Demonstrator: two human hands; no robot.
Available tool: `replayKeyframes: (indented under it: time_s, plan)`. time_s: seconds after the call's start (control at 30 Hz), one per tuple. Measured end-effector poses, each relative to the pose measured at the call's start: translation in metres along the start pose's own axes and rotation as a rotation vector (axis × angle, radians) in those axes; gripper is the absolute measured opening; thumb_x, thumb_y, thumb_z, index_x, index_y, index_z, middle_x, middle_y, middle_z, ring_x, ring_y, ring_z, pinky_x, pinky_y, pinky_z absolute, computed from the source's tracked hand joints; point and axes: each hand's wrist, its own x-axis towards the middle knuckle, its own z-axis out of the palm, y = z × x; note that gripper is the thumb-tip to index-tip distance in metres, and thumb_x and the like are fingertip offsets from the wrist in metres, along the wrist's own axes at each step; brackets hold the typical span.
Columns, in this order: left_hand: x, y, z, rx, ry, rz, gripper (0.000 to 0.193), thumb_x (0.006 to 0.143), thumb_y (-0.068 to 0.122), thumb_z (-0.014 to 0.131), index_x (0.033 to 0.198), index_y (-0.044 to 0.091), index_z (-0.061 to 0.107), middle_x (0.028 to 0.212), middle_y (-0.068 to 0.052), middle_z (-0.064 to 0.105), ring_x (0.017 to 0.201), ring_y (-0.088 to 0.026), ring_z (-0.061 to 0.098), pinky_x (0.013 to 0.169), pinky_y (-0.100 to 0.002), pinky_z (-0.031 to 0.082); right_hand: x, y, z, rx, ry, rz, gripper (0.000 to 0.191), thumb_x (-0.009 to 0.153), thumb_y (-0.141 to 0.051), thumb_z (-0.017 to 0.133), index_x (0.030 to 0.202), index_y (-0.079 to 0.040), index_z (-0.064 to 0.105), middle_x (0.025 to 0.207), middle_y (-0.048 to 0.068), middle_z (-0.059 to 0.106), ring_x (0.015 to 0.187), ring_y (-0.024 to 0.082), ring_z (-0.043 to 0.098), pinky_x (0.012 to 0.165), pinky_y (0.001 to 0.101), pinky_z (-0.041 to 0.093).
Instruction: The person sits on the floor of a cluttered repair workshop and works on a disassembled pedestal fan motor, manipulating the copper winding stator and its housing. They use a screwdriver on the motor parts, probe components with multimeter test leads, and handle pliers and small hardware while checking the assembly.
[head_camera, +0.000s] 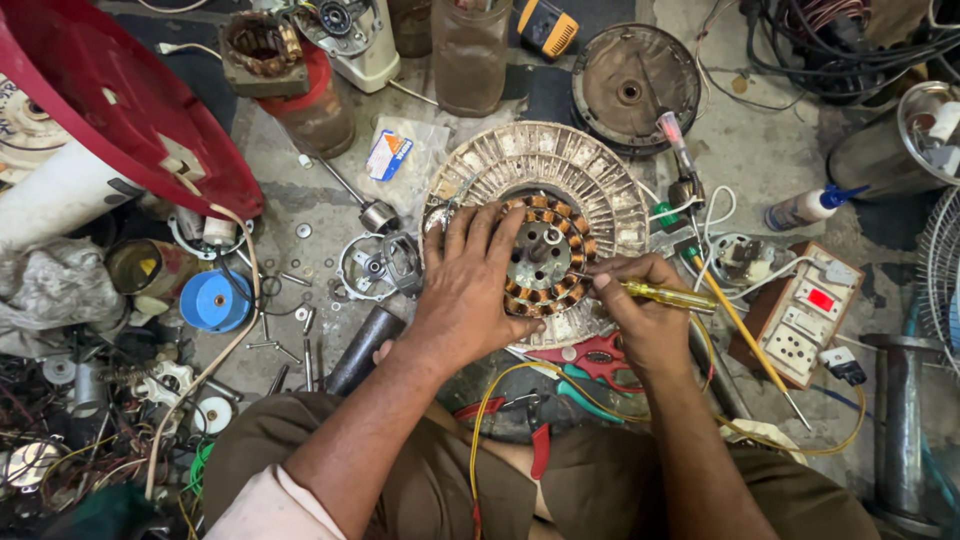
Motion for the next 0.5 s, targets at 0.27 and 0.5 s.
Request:
replayKeyframes:
  time_s: [0.27, 0.5]
  plan:
    - [-0.0009, 0.0018, 0.0004, 0.01, 0.006, 0.002, 0.132, 0.049, 0.039, 0.099, 0.154, 0.007, 0.026, 0.155, -0.021, 0.034, 0.145, -0.042, 0.028, 0.117, -0.063, 0.018, -0.0021, 0.0042, -0.0009, 0.075, 0.002, -0.03, 0.016, 0.096, 0.0, 0.069, 0.096, -0.003, 0.054, 0.107, 0.014, 0.069, 0.091, 0.014, 0.065, 0.084, 0.0294, 0.056]
    - [-0.0015, 0.0009, 0.0008, -0.005, 0.024, 0.016, 0.134, 0.049, 0.039, 0.099, 0.155, 0.007, 0.025, 0.154, -0.021, 0.035, 0.145, -0.042, 0.028, 0.117, -0.064, 0.018, -0.0024, 0.0055, 0.0001, 0.079, 0.044, -0.009, 0.014, 0.096, 0.001, 0.067, 0.095, -0.004, 0.054, 0.104, 0.014, 0.07, 0.089, 0.016, 0.067, 0.083, 0.0305, 0.057]
